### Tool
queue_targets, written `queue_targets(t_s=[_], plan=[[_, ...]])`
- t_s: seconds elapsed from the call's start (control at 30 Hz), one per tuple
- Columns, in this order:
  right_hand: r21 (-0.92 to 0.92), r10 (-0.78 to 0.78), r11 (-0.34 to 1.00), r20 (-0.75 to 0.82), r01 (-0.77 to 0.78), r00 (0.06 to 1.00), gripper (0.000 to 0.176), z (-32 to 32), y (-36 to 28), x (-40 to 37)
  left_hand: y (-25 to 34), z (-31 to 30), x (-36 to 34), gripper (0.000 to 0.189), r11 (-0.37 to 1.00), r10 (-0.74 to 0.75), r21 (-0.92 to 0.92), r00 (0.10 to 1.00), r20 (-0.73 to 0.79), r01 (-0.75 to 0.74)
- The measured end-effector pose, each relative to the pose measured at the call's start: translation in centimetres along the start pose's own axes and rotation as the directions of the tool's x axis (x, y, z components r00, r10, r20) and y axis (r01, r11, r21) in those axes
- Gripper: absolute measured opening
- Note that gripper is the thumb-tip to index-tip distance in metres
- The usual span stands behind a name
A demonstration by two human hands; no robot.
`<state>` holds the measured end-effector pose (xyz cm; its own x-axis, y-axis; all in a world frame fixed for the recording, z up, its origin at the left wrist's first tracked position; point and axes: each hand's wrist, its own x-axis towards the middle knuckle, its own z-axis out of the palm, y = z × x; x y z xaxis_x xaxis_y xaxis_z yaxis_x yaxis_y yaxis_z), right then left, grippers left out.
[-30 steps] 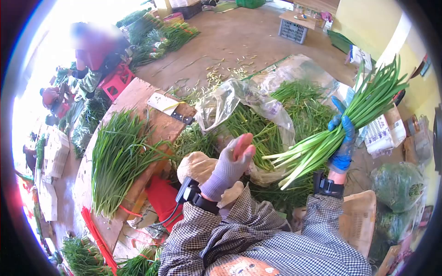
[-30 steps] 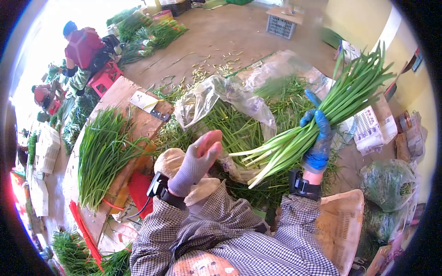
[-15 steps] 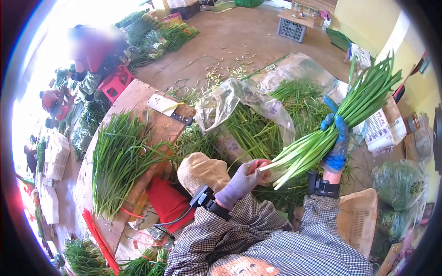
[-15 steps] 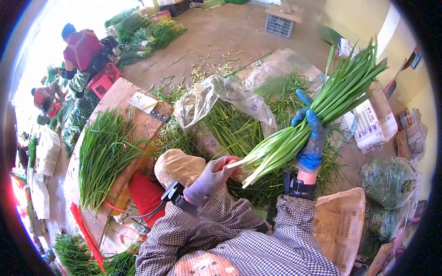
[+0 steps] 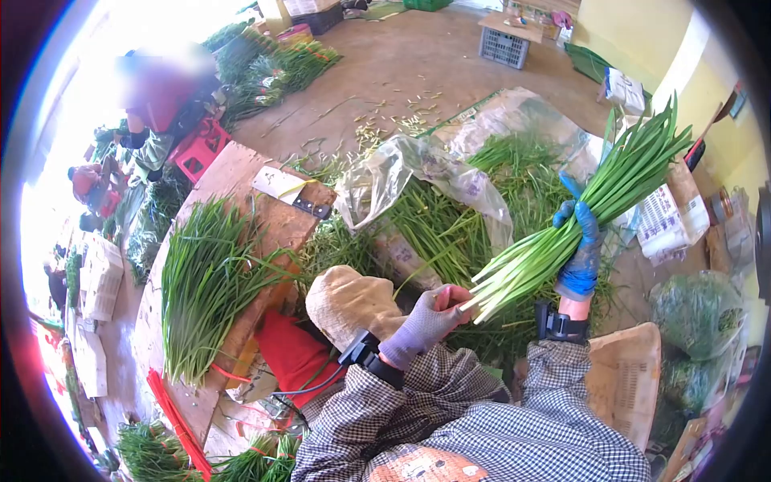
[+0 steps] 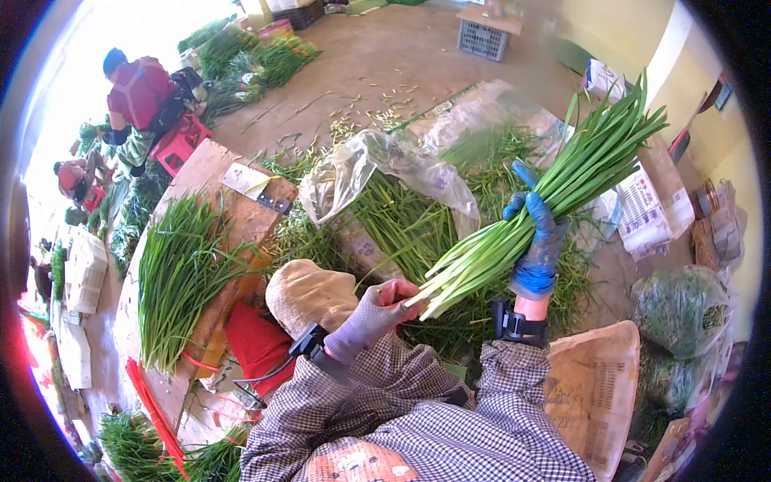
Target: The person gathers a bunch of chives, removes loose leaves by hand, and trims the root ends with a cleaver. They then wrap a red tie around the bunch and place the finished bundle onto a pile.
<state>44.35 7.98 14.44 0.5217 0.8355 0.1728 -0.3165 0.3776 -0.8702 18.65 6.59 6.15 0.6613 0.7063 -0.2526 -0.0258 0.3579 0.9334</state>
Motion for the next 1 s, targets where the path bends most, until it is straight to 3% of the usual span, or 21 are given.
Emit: queue_targets(t_s=[0.07,0.1,0.13,0.17,0.2,0.23,0.27,0.33,0.37,0.43,0.47,0.57,0.6,0.67,0.7,0.77,0.8,0.83,0.9,0.93,1.0], plan=[[0.024,0.010,1.000,-0.002,-0.010,1.000,0.058,-0.3,-0.1,0.1,0.0,-0.4,-0.2,0.030,0.999,-0.029,0.020,1.000,-0.012,0.029],[-0.005,-0.038,0.999,-0.021,0.038,0.999,0.057,-0.4,-0.6,0.1,-0.1,-0.9,-0.5,0.028,0.928,0.020,0.372,0.999,-0.045,-0.002],[-0.032,-0.087,0.996,-0.038,0.086,0.995,0.055,-0.7,-1.1,0.4,-0.2,-1.4,-0.9,0.027,0.735,0.077,0.678,0.995,-0.059,-0.016],[-0.029,-0.087,0.996,-0.039,0.086,0.995,0.055,-1.0,-1.8,0.8,-0.3,-2.1,-1.4,0.027,0.733,0.077,0.680,0.995,-0.060,-0.016],[-0.065,-0.146,0.988,-0.082,0.141,0.986,0.052,-1.5,-2.6,1.3,-0.4,-2.9,-1.9,0.025,0.435,0.011,0.899,0.998,-0.056,0.045],[-0.104,-0.205,0.976,-0.120,0.193,0.972,0.050,-2.4,-3.3,1.9,-0.6,-3.2,-2.2,0.023,0.076,-0.049,0.994,0.996,-0.077,0.080],[-0.114,-0.213,0.974,-0.157,0.197,0.964,0.044,-4.0,-3.9,2.8,-1.1,-2.9,-1.9,0.023,0.073,-0.046,0.994,0.996,-0.075,0.078],[-0.137,-0.255,0.963,-0.188,0.232,0.948,0.042,-5.7,-5.3,3.9,-2.2,-1.6,-1.1,0.022,-0.001,-0.248,1.000,0.969,0.023,-0.024],[-0.159,-0.290,0.952,-0.211,0.260,0.933,0.040,-6.1,-5.8,4.0,-2.8,-0.8,-1.2,0.022,-0.002,-0.246,1.000,0.969,0.030,-0.031],[-0.187,-0.333,0.937,-0.211,0.297,0.919,0.035,-5.0,-6.8,3.7,-3.2,0.7,-1.4,0.022,0.123,-0.268,0.983,0.949,0.166,-0.138],[-0.189,-0.327,0.937,-0.185,0.293,0.927,0.035,-5.4,-6.8,3.9,-3.1,0.9,-1.3,0.022,0.157,-0.316,0.982,0.937,0.151,-0.105],[-0.196,-0.311,0.940,-0.158,0.279,0.937,0.039,-5.8,-6.8,4.1,-2.1,0.0,-1.6,0.032,0.103,-0.451,0.987,0.879,0.154,-0.120],[-0.195,-0.304,0.942,-0.148,0.273,0.941,0.043,-5.4,-6.8,4.2,-1.6,-0.3,-1.9,0.032,0.095,-0.451,0.988,0.880,0.151,-0.120],[-0.211,-0.284,0.944,-0.120,0.255,0.951,0.047,-4.2,-7.1,4.1,-0.5,-0.6,-2.6,0.039,0.041,-0.257,0.988,0.954,0.154,-0.149],[-0.233,-0.259,0.944,-0.087,0.233,0.962,0.052,-3.7,-7.2,4.1,0.9,-0.9,-2.7,0.039,0.038,-0.255,0.987,0.954,0.158,-0.153],[-0.258,-0.240,0.943,-0.083,0.212,0.967,0.054,-3.1,-6.5,4.0,4.4,-2.0,-2.5,0.060,0.537,-0.034,0.842,0.999,-0.027,0.041],[-0.226,-0.195,0.956,-0.014,0.187,0.981,0.053,-2.2,-6.0,3.7,5.0,-2.5,-1.9,0.074,0.753,0.121,0.655,0.992,-0.036,-0.068],[-0.195,-0.151,0.968,0.059,0.160,0.987,0.052,-1.0,-5.5,3.3,6.0,-3.0,-1.1,0.089,0.885,0.268,0.417,0.959,-0.089,-0.209],[-0.129,-0.047,0.990,0.116,0.062,0.992,0.056,2.0,-4.7,2.1,8.9,-3.3,0.1,0.112,0.956,0.275,0.124,0.958,-0.080,-0.265],[-0.114,0.018,0.993,0.145,-0.001,0.989,0.055,3.2,-4.0,1.7,9.0,-3.2,1.2,0.122,0.955,0.284,0.115,0.954,-0.092,-0.273],[-0.096,0.081,0.993,0.186,-0.064,0.979,0.055,5.4,-2.4,0.9,6.0,-3.0,3.4,0.119,0.972,0.234,0.031,0.971,-0.053,-0.232]])
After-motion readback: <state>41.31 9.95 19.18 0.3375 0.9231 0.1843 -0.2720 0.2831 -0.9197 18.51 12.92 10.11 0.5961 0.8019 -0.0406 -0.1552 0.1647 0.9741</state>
